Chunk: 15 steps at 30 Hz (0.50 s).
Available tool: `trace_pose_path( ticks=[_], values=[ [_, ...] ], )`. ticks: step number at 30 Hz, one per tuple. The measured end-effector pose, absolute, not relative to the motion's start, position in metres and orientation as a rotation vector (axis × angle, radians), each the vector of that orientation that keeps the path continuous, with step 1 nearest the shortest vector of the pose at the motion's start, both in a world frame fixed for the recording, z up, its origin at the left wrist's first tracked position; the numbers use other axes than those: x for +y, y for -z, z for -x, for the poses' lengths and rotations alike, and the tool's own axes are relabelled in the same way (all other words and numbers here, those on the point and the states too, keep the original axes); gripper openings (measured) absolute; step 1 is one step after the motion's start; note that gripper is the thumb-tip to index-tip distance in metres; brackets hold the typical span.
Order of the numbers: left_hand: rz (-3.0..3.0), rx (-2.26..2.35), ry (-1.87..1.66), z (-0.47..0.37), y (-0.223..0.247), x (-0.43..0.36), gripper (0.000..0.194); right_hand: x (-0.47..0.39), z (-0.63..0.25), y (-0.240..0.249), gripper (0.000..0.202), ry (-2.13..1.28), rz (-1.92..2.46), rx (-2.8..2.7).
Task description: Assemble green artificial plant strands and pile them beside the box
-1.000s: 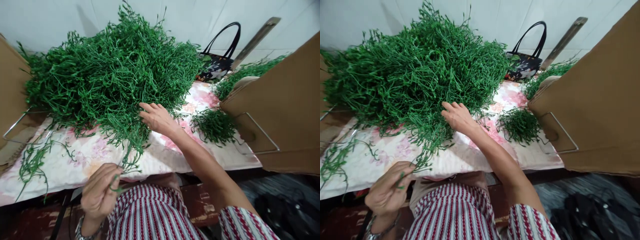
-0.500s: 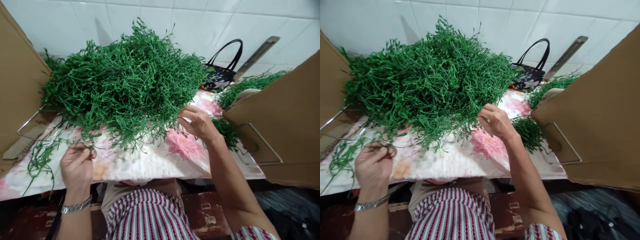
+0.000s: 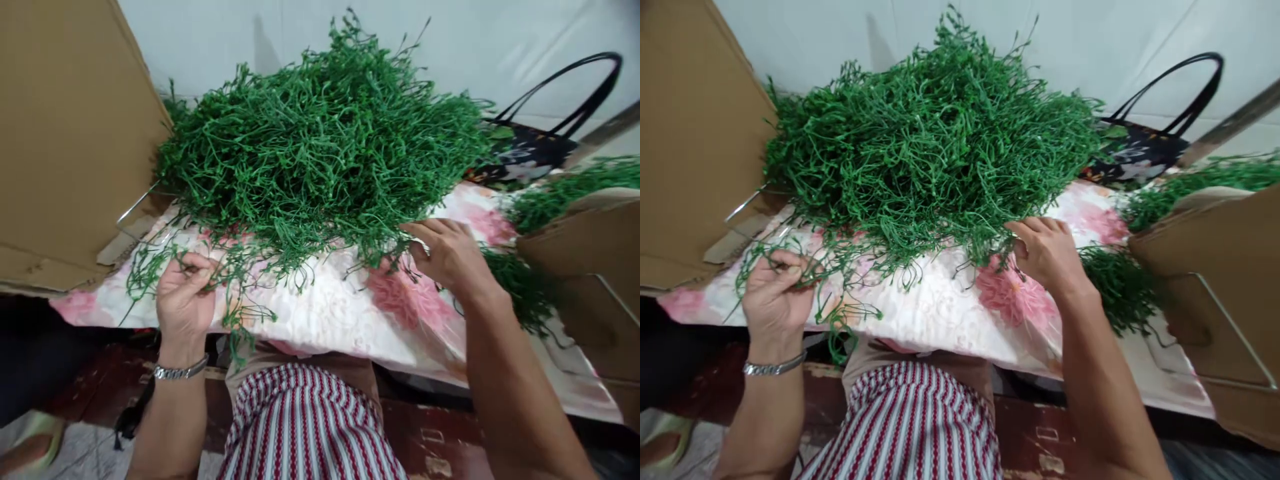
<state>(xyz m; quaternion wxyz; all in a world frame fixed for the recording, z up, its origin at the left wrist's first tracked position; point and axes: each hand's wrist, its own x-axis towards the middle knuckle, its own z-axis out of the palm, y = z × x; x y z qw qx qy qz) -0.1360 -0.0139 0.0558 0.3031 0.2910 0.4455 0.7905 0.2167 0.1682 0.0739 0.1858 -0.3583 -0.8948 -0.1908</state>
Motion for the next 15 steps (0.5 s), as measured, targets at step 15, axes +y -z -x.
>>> trace_pose_path(
  ticks=[15],
  values=[
    [-0.815,0.921,-1.574,0.083,-0.076,-0.024,0.020,0.064,-0.097,-0.095,0.019,-0.271,0.272,-2.400]
  ],
)
